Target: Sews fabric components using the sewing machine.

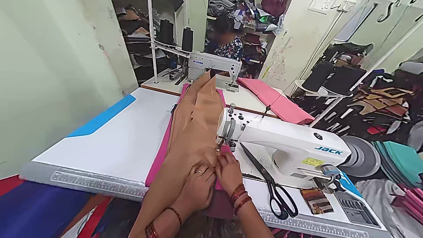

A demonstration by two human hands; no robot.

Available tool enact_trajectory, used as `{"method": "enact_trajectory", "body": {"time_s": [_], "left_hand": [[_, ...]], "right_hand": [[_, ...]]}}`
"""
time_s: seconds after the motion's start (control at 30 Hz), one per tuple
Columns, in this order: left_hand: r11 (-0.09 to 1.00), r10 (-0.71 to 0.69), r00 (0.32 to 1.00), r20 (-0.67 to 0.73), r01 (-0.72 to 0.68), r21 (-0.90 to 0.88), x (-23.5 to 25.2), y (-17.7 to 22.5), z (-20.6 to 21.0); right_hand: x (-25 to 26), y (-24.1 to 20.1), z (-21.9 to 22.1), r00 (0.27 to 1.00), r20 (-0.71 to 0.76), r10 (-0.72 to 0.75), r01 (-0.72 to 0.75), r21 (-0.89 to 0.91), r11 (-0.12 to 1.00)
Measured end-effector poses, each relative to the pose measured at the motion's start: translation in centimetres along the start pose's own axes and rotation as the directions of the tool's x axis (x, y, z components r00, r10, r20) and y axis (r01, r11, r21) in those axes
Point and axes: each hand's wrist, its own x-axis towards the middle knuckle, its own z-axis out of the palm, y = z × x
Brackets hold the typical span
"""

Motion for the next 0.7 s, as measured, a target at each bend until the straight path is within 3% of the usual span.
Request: {"method": "enact_trajectory", "body": {"time_s": [0.13, 0.4, 0.6, 0.7], "left_hand": [[0.998, -0.016, 0.995, 0.102, 0.023, -0.065, 0.8, -0.4, -0.4], [0.987, -0.018, 0.993, 0.121, 0.036, -0.154, 3.1, -1.9, 0.5], [0.977, -0.008, 0.994, 0.111, 0.031, -0.209, 4.0, -3.4, 1.5], [0.980, -0.018, 0.986, 0.164, 0.050, -0.193, 4.6, -3.3, 1.6]], "right_hand": [[-1.2, -0.1, 1.1, 0.989, -0.139, -0.042, 0.025, -0.120, 0.992], [1.2, 0.2, 0.2, 0.996, 0.055, 0.077, -0.069, -0.133, 0.989], [-0.6, 0.3, 1.9, 0.975, -0.214, -0.068, 0.043, -0.121, 0.992], [-0.3, 0.4, 1.8, 0.986, -0.170, -0.004, -0.016, -0.114, 0.993]]}}
